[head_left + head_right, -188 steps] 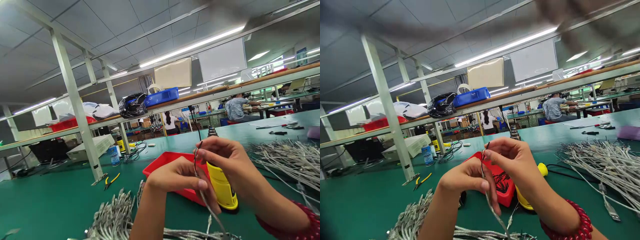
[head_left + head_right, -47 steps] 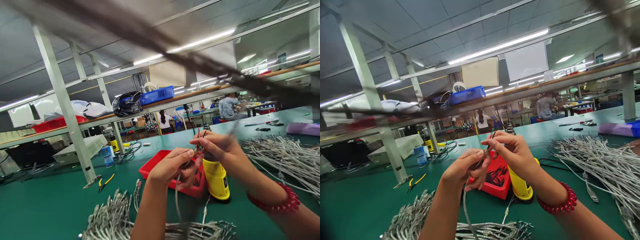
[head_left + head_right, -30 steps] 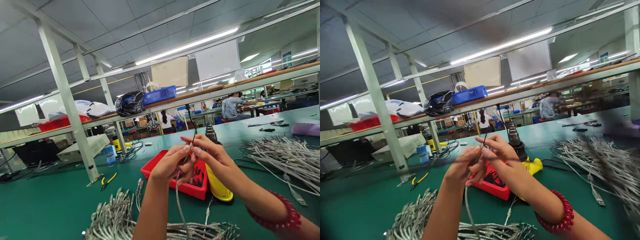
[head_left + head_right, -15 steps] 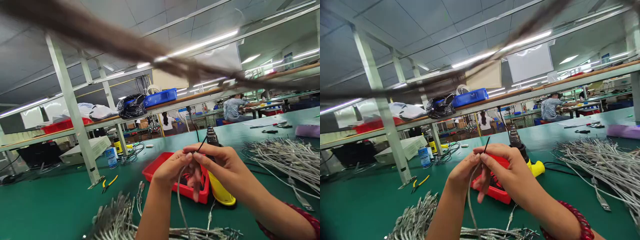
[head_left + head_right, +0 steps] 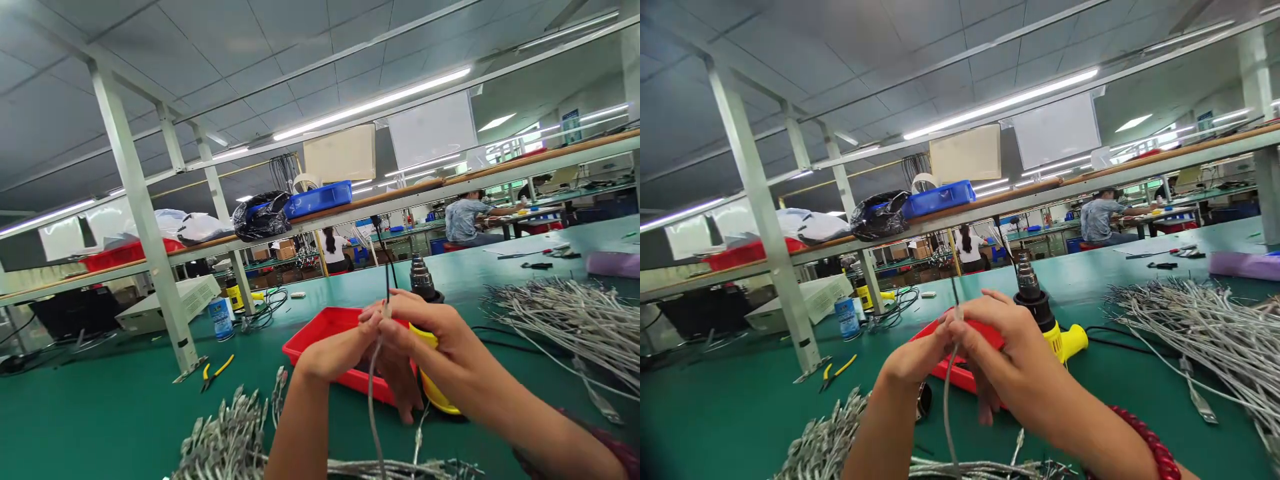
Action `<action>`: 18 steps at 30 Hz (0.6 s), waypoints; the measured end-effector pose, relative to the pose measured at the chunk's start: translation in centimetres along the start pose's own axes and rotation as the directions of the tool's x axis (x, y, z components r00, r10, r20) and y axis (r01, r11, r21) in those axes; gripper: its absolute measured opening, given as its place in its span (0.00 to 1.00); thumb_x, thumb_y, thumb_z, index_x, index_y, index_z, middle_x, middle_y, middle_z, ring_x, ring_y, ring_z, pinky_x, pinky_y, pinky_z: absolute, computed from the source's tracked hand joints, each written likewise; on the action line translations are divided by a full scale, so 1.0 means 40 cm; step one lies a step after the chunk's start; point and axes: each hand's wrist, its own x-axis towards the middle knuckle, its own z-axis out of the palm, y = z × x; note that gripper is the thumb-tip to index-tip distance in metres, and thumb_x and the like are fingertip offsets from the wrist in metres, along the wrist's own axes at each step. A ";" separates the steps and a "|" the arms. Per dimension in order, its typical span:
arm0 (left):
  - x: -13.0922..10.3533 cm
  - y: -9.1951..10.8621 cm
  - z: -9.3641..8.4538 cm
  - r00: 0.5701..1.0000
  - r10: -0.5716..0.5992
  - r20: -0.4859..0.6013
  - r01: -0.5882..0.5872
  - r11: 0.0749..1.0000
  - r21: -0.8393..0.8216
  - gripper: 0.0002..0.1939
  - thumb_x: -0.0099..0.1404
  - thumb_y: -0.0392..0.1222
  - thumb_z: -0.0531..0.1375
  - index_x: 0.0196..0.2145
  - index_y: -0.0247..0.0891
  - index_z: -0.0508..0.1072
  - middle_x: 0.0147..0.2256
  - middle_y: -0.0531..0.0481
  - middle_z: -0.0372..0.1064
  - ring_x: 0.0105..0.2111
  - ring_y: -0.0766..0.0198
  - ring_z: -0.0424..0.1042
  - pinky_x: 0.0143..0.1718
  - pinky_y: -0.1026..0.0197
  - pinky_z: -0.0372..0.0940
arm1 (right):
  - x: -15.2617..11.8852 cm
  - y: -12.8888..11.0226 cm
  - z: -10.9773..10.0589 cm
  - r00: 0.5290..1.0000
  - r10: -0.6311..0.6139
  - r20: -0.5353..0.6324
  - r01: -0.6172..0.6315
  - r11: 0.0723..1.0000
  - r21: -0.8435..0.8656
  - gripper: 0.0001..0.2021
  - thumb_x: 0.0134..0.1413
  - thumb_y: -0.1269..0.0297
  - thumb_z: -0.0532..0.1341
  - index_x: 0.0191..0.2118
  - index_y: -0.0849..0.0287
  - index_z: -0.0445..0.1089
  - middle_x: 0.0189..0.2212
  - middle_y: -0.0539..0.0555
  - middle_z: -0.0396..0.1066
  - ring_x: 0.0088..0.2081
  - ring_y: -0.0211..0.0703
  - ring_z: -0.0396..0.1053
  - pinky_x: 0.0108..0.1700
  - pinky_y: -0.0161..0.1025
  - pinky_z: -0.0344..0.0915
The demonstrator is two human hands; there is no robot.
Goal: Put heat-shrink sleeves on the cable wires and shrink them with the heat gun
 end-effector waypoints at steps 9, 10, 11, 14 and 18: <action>-0.042 0.049 -0.046 0.947 0.318 -0.055 -0.319 0.948 -0.013 0.25 0.46 0.52 0.75 0.40 0.38 0.77 0.30 0.50 0.74 0.30 0.65 0.73 0.29 0.68 0.68 | -0.021 -0.034 -0.017 0.997 0.080 0.012 -0.078 0.988 -0.134 0.24 0.63 0.51 0.57 0.18 0.56 0.67 0.16 0.48 0.61 0.24 0.39 0.59 0.53 0.46 0.68; -0.043 0.058 -0.035 0.930 0.355 -0.101 -0.357 0.934 -0.010 0.22 0.49 0.52 0.74 0.39 0.40 0.78 0.30 0.51 0.74 0.29 0.66 0.73 0.28 0.69 0.68 | -0.020 -0.036 -0.019 0.996 0.090 0.009 -0.088 0.987 -0.134 0.24 0.63 0.51 0.57 0.18 0.56 0.66 0.17 0.49 0.60 0.25 0.39 0.60 0.48 0.44 0.69; -0.044 0.068 -0.021 0.913 0.383 -0.143 -0.387 0.922 0.002 0.20 0.51 0.51 0.73 0.38 0.40 0.78 0.29 0.51 0.74 0.28 0.67 0.73 0.26 0.70 0.68 | -0.018 -0.036 -0.020 0.997 0.078 0.005 -0.077 0.989 -0.130 0.24 0.62 0.50 0.56 0.18 0.56 0.65 0.17 0.49 0.60 0.24 0.39 0.60 0.45 0.43 0.69; -0.042 0.092 0.017 0.888 0.396 -0.232 -0.401 0.916 0.030 0.13 0.55 0.49 0.71 0.33 0.37 0.80 0.24 0.50 0.74 0.23 0.67 0.73 0.23 0.69 0.69 | -0.012 -0.033 -0.024 1.000 0.029 -0.003 -0.029 0.994 -0.105 0.23 0.62 0.51 0.56 0.18 0.57 0.61 0.17 0.47 0.58 0.23 0.36 0.57 0.46 0.41 0.68; -0.034 0.107 0.044 0.874 0.370 -0.314 -0.379 0.925 0.034 0.12 0.53 0.48 0.73 0.29 0.37 0.81 0.21 0.51 0.75 0.20 0.68 0.72 0.22 0.69 0.69 | -0.007 -0.035 -0.032 0.993 0.115 0.005 -0.113 0.987 -0.117 0.21 0.62 0.52 0.57 0.21 0.57 0.58 0.19 0.46 0.57 0.26 0.36 0.57 0.55 0.44 0.64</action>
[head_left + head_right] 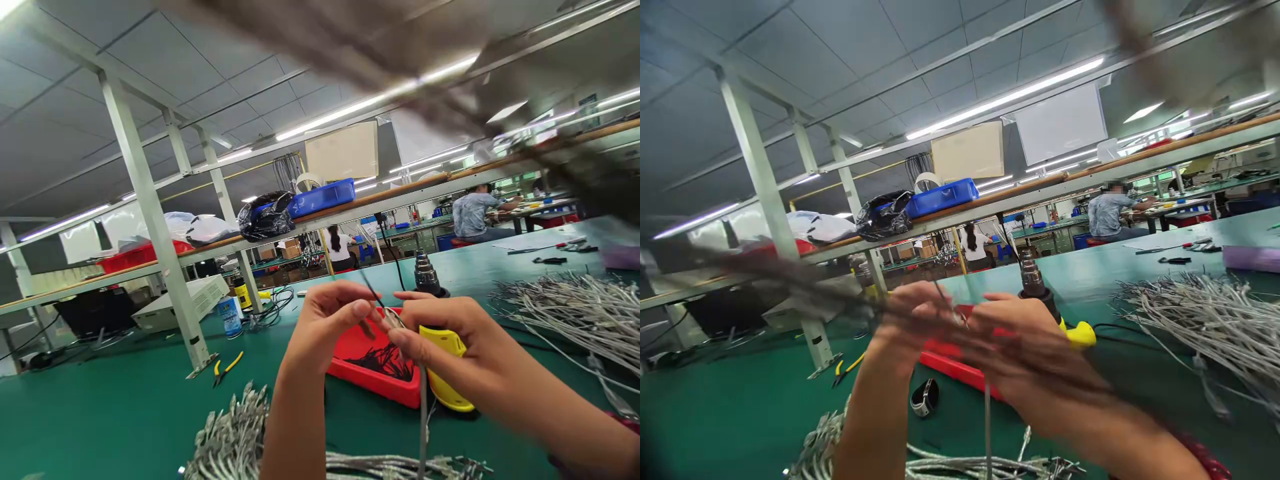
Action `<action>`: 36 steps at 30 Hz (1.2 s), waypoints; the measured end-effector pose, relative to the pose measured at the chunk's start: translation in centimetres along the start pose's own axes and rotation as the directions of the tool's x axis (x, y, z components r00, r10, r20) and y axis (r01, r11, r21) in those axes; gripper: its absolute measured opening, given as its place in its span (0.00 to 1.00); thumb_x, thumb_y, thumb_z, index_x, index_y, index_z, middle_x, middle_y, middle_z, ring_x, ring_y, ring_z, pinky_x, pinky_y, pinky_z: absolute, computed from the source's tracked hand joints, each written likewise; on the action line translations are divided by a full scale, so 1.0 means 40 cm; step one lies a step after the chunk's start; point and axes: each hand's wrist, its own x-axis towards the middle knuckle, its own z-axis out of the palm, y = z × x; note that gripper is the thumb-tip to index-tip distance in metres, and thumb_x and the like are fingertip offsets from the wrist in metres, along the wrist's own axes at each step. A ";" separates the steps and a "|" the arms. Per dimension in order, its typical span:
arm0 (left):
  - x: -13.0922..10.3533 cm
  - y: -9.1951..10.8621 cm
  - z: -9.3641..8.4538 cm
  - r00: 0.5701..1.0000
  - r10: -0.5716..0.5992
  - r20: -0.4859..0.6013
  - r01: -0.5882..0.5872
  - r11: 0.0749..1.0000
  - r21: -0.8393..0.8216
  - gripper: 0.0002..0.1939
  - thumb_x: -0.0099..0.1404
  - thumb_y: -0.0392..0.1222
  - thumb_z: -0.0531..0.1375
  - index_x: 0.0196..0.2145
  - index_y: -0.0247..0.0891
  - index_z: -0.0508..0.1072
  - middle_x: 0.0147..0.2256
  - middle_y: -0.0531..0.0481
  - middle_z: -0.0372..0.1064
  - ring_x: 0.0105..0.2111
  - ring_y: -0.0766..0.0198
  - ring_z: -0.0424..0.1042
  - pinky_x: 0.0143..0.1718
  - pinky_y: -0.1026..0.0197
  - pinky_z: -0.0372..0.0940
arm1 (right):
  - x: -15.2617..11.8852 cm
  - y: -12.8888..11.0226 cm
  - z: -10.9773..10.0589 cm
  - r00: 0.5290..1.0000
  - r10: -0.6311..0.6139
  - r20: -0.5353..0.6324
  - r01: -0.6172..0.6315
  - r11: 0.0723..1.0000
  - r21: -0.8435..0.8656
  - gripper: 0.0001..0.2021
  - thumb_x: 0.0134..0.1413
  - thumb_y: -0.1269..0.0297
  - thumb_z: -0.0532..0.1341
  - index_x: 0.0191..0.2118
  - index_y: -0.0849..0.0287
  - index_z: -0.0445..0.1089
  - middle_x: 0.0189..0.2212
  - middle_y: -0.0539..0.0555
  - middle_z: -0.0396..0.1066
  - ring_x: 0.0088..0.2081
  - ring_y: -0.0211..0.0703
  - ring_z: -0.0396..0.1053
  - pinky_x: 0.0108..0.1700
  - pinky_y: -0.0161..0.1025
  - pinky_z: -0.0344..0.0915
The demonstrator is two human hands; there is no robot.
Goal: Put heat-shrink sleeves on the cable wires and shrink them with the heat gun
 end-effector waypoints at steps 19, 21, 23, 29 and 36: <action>0.007 0.000 0.021 0.993 -0.009 -0.115 0.014 0.999 0.051 0.07 0.51 0.42 0.74 0.24 0.39 0.82 0.21 0.51 0.76 0.20 0.70 0.72 0.23 0.72 0.69 | 0.003 0.019 -0.012 0.988 -0.153 0.034 0.155 0.981 -0.114 0.17 0.64 0.59 0.56 0.23 0.58 0.59 0.20 0.41 0.57 0.24 0.31 0.53 0.66 0.48 0.51; 0.006 -0.001 0.022 0.992 -0.017 -0.123 0.023 0.998 0.052 0.07 0.51 0.42 0.74 0.24 0.39 0.82 0.21 0.51 0.76 0.20 0.71 0.72 0.23 0.72 0.69 | 0.003 0.020 -0.014 0.988 -0.152 0.039 0.156 0.982 -0.109 0.18 0.64 0.58 0.55 0.23 0.58 0.59 0.19 0.41 0.56 0.23 0.31 0.52 0.66 0.48 0.51; 0.006 -0.003 0.022 0.992 -0.021 -0.122 0.027 0.998 0.047 0.06 0.52 0.41 0.74 0.24 0.39 0.82 0.21 0.51 0.76 0.20 0.71 0.72 0.23 0.73 0.69 | 0.004 0.022 -0.014 0.989 -0.144 0.040 0.148 0.983 -0.112 0.19 0.65 0.58 0.55 0.23 0.58 0.58 0.19 0.41 0.55 0.23 0.31 0.52 0.66 0.48 0.51; 0.007 -0.010 0.021 0.995 -0.015 -0.097 0.018 0.999 0.031 0.06 0.54 0.41 0.72 0.25 0.38 0.81 0.21 0.51 0.75 0.21 0.71 0.73 0.24 0.73 0.69 | 0.010 0.027 -0.016 0.990 -0.125 0.058 0.131 0.984 -0.119 0.19 0.65 0.57 0.55 0.23 0.58 0.58 0.20 0.41 0.55 0.24 0.31 0.52 0.67 0.47 0.50; 0.009 -0.011 0.019 0.993 -0.032 -0.113 0.037 0.998 0.043 0.06 0.54 0.41 0.73 0.25 0.38 0.81 0.21 0.51 0.76 0.21 0.70 0.73 0.24 0.72 0.68 | 0.011 0.035 -0.019 0.990 -0.129 0.061 0.133 0.988 -0.081 0.20 0.66 0.57 0.54 0.22 0.58 0.60 0.19 0.42 0.56 0.24 0.31 0.54 0.66 0.46 0.51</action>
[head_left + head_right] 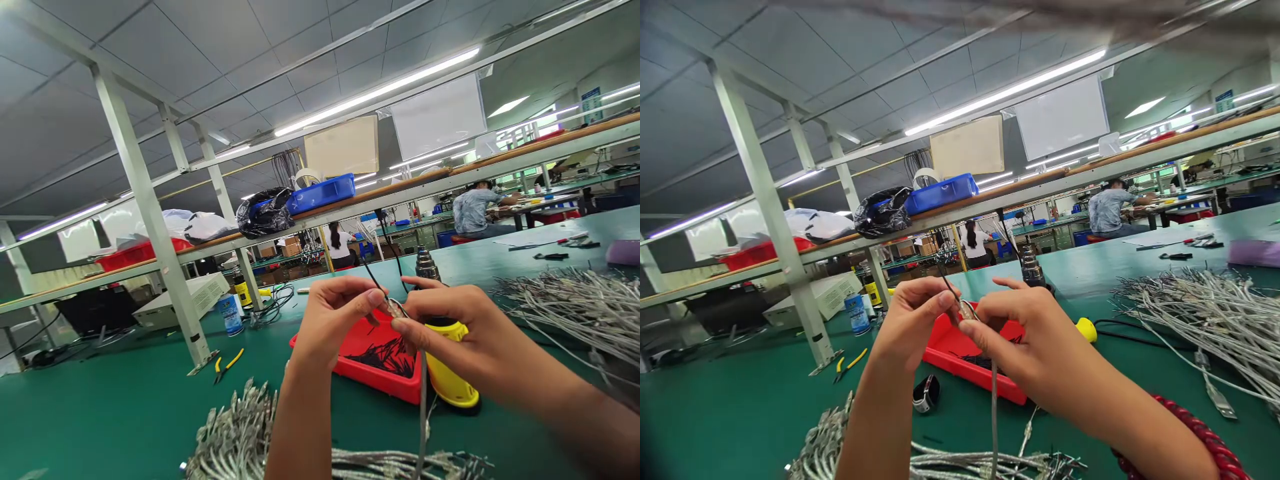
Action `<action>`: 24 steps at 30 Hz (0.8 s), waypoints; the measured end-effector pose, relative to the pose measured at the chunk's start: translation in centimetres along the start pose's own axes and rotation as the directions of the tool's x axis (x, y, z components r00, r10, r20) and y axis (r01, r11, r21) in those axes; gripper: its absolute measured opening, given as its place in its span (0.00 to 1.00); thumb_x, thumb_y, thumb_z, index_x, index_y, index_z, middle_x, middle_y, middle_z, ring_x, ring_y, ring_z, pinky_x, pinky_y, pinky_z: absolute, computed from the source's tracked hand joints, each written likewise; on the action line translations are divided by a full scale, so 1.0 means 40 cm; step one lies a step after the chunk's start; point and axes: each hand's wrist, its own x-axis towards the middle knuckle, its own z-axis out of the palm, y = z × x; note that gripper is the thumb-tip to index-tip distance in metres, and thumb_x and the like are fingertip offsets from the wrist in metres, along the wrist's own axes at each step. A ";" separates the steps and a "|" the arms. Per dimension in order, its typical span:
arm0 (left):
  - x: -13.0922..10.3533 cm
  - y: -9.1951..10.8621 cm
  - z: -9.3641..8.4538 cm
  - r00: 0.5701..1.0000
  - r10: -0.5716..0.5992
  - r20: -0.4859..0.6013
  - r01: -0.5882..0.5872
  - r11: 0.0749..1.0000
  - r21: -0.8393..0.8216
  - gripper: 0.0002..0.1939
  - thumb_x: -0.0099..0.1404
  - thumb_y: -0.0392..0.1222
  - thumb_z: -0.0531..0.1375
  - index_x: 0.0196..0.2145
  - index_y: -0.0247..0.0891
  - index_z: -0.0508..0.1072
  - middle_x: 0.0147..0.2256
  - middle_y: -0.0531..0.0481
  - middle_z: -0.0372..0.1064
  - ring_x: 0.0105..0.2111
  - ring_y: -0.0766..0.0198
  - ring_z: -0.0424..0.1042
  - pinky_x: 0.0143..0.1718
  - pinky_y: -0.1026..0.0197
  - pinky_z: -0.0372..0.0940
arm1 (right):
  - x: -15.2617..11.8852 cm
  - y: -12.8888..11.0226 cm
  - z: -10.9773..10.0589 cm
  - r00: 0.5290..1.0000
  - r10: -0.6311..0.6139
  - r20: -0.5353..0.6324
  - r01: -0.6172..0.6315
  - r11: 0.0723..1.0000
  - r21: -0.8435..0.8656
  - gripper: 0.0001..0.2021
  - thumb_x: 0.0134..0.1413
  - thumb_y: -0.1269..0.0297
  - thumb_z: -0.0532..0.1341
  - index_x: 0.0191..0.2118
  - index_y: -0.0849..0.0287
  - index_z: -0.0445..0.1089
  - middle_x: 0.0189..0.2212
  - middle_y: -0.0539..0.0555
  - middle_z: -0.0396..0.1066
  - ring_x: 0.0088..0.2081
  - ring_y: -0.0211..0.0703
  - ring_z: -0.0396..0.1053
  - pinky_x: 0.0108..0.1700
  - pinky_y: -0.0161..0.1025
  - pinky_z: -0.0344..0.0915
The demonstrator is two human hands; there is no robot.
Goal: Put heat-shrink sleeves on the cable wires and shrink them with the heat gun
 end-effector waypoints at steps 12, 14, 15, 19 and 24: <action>-0.005 0.022 -0.031 0.978 0.116 -0.171 -0.109 0.993 0.050 0.16 0.51 0.52 0.73 0.35 0.40 0.83 0.20 0.52 0.74 0.20 0.67 0.75 0.20 0.70 0.66 | 0.006 0.017 -0.104 0.994 0.105 -0.008 -0.104 0.987 0.126 0.19 0.64 0.50 0.56 0.26 0.58 0.65 0.21 0.45 0.54 0.20 0.30 0.51 0.21 0.31 0.49; -0.004 0.029 -0.041 0.970 0.141 -0.199 -0.132 0.990 0.055 0.16 0.51 0.53 0.73 0.33 0.40 0.83 0.19 0.53 0.73 0.19 0.67 0.74 0.19 0.70 0.66 | 0.005 0.040 -0.161 0.995 0.079 -0.065 -0.078 0.997 0.017 0.18 0.62 0.50 0.58 0.28 0.58 0.66 0.22 0.45 0.54 0.21 0.30 0.49 0.21 0.31 0.47; -0.003 0.031 -0.041 0.966 0.142 -0.215 -0.133 0.989 0.058 0.16 0.51 0.53 0.73 0.31 0.40 0.83 0.19 0.53 0.72 0.19 0.67 0.74 0.19 0.70 0.65 | 0.003 0.051 -0.187 0.995 0.070 -0.074 -0.074 0.996 -0.057 0.18 0.62 0.50 0.58 0.28 0.59 0.67 0.21 0.46 0.53 0.22 0.31 0.49 0.21 0.32 0.47; -0.006 0.029 -0.019 0.931 0.169 -0.323 -0.105 0.973 0.204 0.09 0.54 0.47 0.72 0.31 0.41 0.82 0.22 0.52 0.75 0.26 0.66 0.77 0.23 0.72 0.66 | -0.008 0.060 -0.235 0.993 0.084 0.079 -0.066 0.977 -0.202 0.17 0.61 0.53 0.60 0.26 0.59 0.66 0.20 0.46 0.52 0.22 0.32 0.49 0.22 0.33 0.47; -0.010 0.018 0.001 0.935 0.347 -0.071 -0.281 0.848 0.449 0.21 0.51 0.40 0.73 0.44 0.45 0.80 0.52 0.46 0.74 0.54 0.51 0.71 0.41 0.62 0.74 | -0.012 0.006 -0.204 0.976 0.036 0.217 -0.002 0.987 -0.158 0.16 0.63 0.59 0.60 0.25 0.60 0.68 0.21 0.47 0.60 0.23 0.31 0.54 0.23 0.32 0.49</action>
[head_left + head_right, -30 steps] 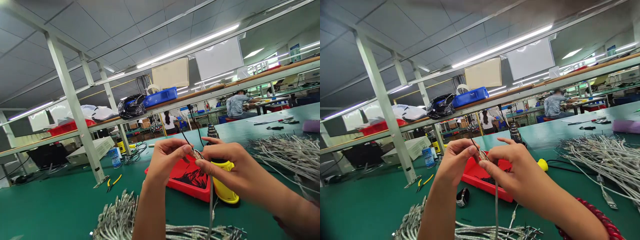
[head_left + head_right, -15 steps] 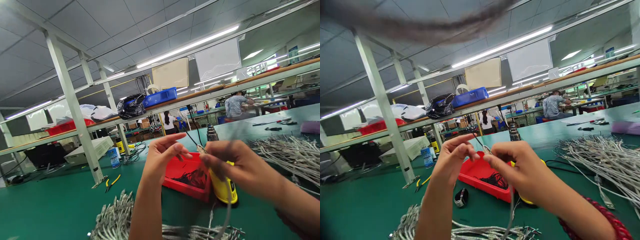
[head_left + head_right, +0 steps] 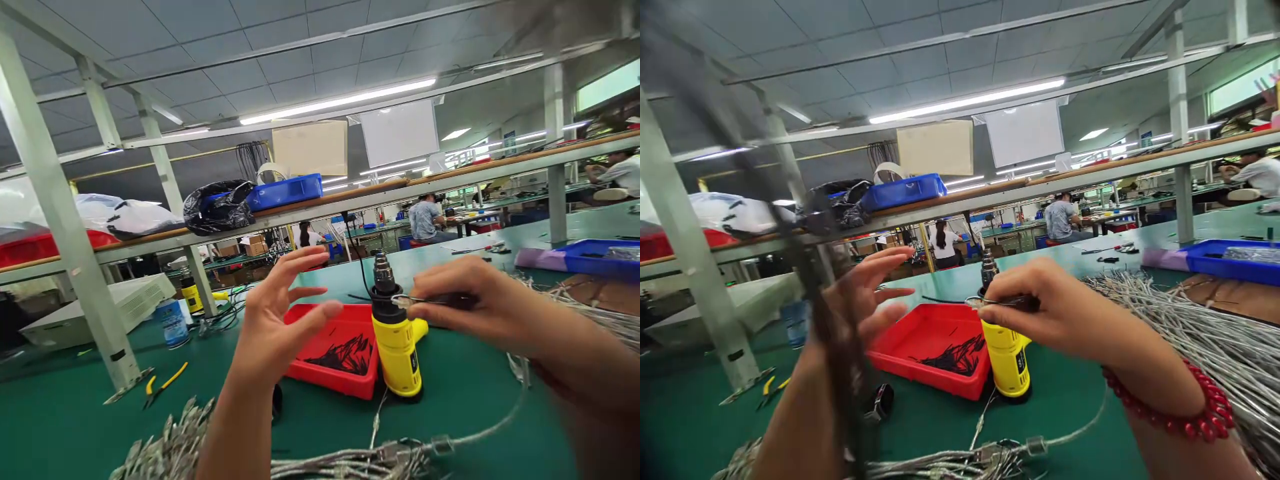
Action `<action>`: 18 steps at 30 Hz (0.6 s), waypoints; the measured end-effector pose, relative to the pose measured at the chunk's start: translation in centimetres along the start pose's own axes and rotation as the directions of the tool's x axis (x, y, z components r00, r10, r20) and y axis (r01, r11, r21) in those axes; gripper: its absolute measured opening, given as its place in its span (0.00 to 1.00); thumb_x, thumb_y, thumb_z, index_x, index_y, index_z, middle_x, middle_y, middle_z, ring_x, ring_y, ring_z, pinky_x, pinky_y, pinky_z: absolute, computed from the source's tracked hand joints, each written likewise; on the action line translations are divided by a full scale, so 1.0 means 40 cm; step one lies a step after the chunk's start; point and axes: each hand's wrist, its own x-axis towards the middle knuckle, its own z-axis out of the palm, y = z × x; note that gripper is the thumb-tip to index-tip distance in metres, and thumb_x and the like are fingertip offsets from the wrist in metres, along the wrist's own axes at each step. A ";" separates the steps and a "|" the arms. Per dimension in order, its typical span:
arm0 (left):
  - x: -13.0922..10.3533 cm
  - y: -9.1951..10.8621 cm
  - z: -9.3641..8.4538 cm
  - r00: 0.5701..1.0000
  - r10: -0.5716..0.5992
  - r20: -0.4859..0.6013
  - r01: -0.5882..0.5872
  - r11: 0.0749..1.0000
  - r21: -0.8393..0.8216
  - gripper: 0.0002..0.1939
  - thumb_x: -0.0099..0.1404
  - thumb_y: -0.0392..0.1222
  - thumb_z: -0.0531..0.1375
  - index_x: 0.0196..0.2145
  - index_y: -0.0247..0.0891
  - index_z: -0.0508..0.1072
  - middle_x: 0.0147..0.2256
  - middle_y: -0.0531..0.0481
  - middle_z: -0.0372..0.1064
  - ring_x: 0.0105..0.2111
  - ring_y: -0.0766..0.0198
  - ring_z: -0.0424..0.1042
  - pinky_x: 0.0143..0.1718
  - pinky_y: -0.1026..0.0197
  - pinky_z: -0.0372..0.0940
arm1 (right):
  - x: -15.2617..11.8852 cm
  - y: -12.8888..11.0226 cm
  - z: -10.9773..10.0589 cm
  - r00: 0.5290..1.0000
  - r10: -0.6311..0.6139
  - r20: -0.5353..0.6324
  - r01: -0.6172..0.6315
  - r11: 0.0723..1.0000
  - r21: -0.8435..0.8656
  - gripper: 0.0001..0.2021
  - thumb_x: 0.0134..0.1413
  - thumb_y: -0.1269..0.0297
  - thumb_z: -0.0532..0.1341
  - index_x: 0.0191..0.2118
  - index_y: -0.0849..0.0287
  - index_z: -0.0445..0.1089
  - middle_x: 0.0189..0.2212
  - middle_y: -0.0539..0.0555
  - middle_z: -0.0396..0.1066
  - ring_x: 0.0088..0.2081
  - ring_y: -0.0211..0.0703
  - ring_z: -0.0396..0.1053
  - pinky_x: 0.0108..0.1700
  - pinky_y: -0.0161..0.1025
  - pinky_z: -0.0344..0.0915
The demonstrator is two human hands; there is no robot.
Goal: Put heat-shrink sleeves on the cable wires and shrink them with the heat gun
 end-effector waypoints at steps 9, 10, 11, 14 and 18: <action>-0.011 -0.003 -0.011 0.946 0.176 0.271 -0.228 0.957 0.176 0.28 0.51 0.34 0.73 0.50 0.53 0.76 0.60 0.51 0.64 0.63 0.51 0.59 0.61 0.51 0.62 | -0.002 -0.013 0.009 0.993 -0.113 -0.016 0.113 0.994 -0.010 0.14 0.63 0.62 0.60 0.27 0.60 0.72 0.20 0.48 0.64 0.22 0.31 0.57 0.23 0.34 0.50; -0.011 -0.002 -0.012 0.946 0.179 0.268 -0.235 0.953 0.191 0.28 0.52 0.34 0.73 0.49 0.53 0.76 0.60 0.51 0.63 0.63 0.51 0.58 0.63 0.50 0.60 | -0.002 -0.012 0.008 0.992 -0.125 -0.014 0.124 0.992 -0.016 0.14 0.64 0.62 0.60 0.27 0.61 0.72 0.20 0.48 0.64 0.22 0.31 0.58 0.23 0.34 0.50; -0.010 0.000 -0.012 0.947 0.185 0.263 -0.241 0.949 0.202 0.27 0.52 0.35 0.73 0.49 0.54 0.77 0.60 0.52 0.63 0.63 0.51 0.58 0.63 0.49 0.59 | -0.003 -0.011 0.008 0.991 -0.132 -0.010 0.132 0.991 -0.025 0.14 0.64 0.62 0.59 0.28 0.61 0.73 0.21 0.48 0.65 0.23 0.31 0.58 0.24 0.34 0.51; -0.009 0.003 -0.015 0.948 0.205 0.243 -0.258 0.943 0.212 0.27 0.52 0.37 0.73 0.49 0.53 0.76 0.61 0.51 0.62 0.64 0.51 0.58 0.63 0.49 0.59 | -0.004 -0.010 0.010 0.990 -0.142 -0.004 0.142 0.989 -0.031 0.14 0.64 0.62 0.59 0.27 0.61 0.73 0.21 0.49 0.66 0.23 0.31 0.58 0.24 0.34 0.51; -0.008 0.003 -0.019 0.950 0.205 0.235 -0.257 0.942 0.218 0.31 0.51 0.37 0.74 0.52 0.53 0.74 0.63 0.50 0.60 0.65 0.50 0.55 0.65 0.46 0.56 | -0.002 -0.008 0.015 0.992 -0.121 0.030 0.122 0.992 -0.022 0.16 0.64 0.61 0.59 0.26 0.61 0.71 0.20 0.48 0.63 0.22 0.31 0.56 0.23 0.35 0.49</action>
